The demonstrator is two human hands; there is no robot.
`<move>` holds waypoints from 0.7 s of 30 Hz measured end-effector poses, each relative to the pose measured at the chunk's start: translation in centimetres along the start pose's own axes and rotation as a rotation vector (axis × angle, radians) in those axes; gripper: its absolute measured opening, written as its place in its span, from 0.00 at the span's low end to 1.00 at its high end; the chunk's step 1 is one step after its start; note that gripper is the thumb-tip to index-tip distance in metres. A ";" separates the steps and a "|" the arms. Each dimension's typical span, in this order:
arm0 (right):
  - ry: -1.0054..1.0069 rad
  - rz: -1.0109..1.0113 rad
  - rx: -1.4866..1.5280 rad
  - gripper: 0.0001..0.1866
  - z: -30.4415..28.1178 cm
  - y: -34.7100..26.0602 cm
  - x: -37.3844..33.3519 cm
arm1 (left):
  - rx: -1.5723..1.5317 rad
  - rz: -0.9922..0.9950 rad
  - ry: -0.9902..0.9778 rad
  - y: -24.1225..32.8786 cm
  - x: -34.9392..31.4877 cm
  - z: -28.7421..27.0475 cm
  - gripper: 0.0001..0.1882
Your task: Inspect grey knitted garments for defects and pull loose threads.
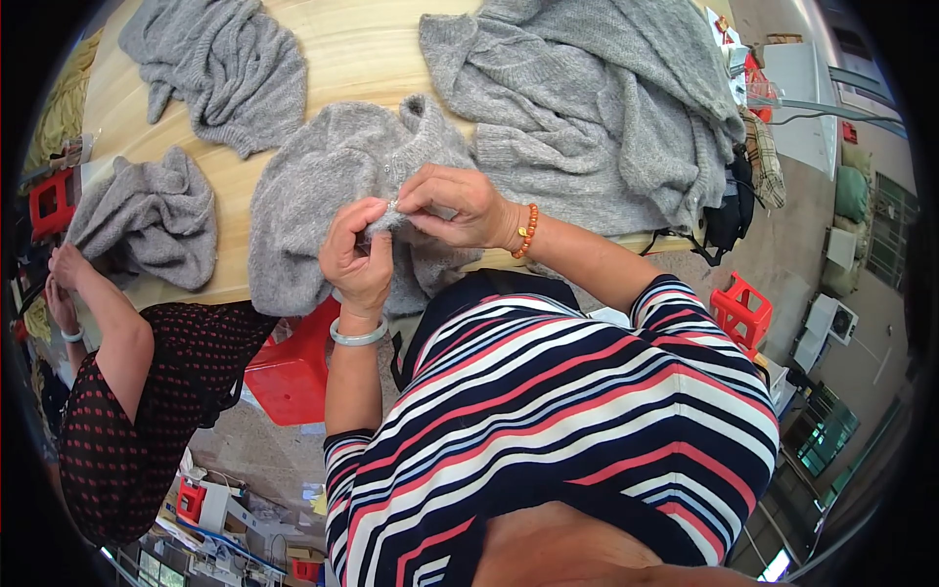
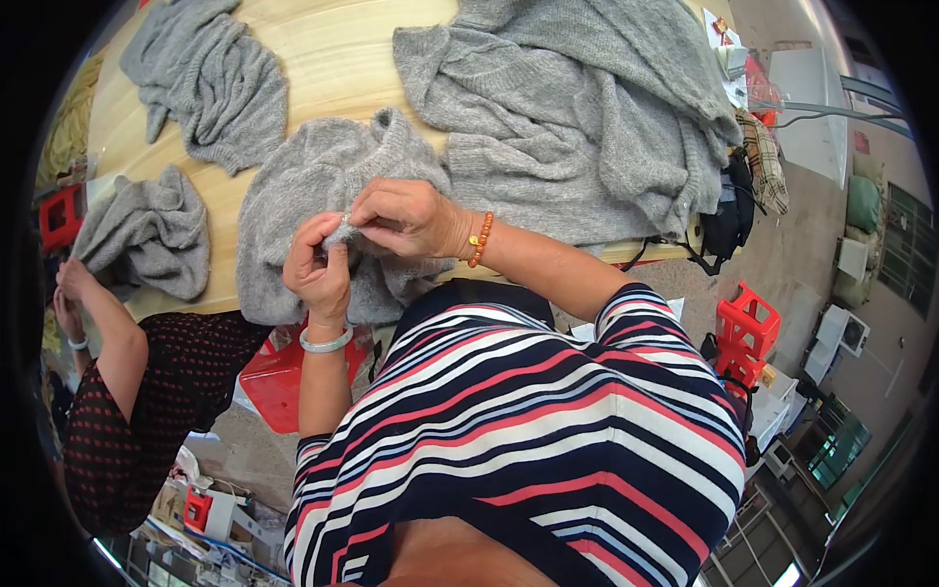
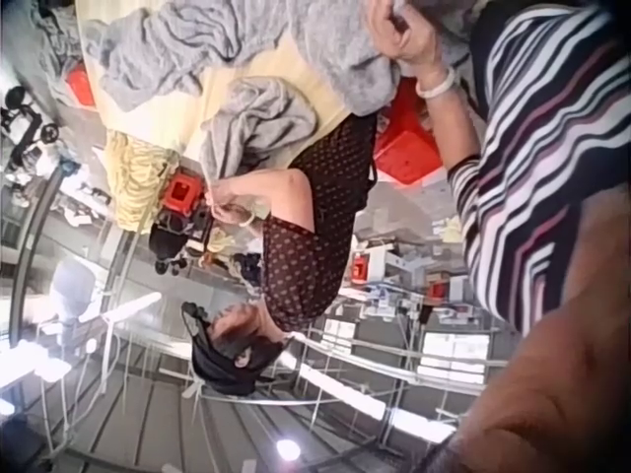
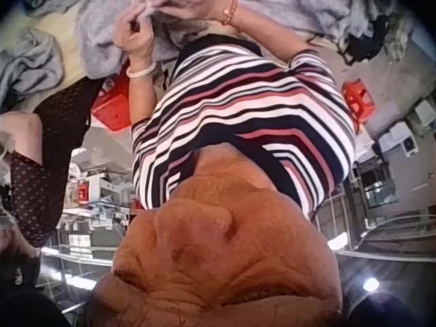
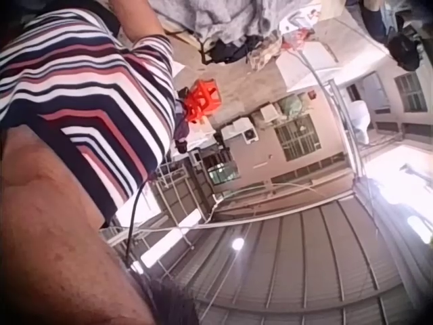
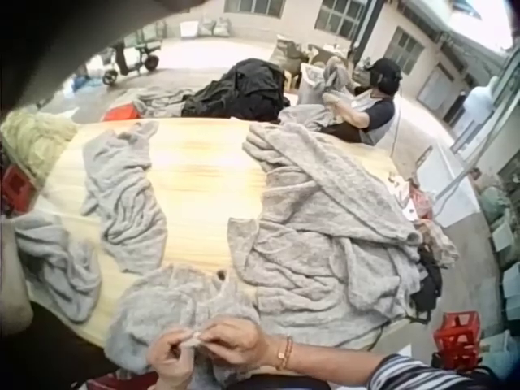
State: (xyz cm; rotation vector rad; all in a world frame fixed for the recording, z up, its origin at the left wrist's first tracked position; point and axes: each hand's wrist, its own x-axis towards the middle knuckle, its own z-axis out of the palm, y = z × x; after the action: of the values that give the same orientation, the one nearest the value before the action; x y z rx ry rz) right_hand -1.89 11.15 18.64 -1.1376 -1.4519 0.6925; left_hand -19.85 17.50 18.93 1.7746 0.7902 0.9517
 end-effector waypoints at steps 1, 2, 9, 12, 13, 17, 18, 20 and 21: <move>0.018 0.011 0.001 0.11 0.2 -0.1 0.0 | 0.000 0.000 -0.001 0.1 -0.1 0.2 0.14; 0.018 0.012 0.001 0.11 0.3 -0.3 0.0 | 0.029 0.024 0.040 0.2 -0.1 0.5 0.14; 0.123 0.056 -0.027 0.11 1.4 -1.4 0.0 | 0.013 0.060 0.125 0.5 -1.1 1.2 0.13; 0.136 0.077 -0.040 0.11 1.7 -1.5 -0.1 | -0.047 0.006 0.180 0.5 -1.9 1.6 0.12; 0.132 0.087 -0.046 0.10 1.8 -1.5 -0.2 | -0.047 0.006 0.178 0.5 -2.0 1.7 0.12; 0.144 0.080 -0.060 0.10 1.9 -1.7 -0.2 | 0.018 0.021 0.238 0.5 -2.4 2.2 0.12; 0.144 0.076 -0.060 0.10 1.9 -1.7 -0.1 | 0.022 0.027 0.251 0.4 -2.5 2.3 0.11; 0.152 0.076 -0.060 0.10 2.0 -1.8 -0.2 | 0.053 0.054 0.249 0.3 -2.6 2.2 0.11; 0.153 0.075 -0.057 0.10 2.0 -1.8 -0.2 | 0.084 0.081 0.253 0.3 -2.6 2.2 0.11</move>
State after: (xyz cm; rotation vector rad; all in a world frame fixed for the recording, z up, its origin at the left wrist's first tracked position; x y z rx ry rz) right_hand -4.32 10.70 19.71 -1.2669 -1.3127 0.6056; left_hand -19.24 14.26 17.95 1.7905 0.9338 1.2301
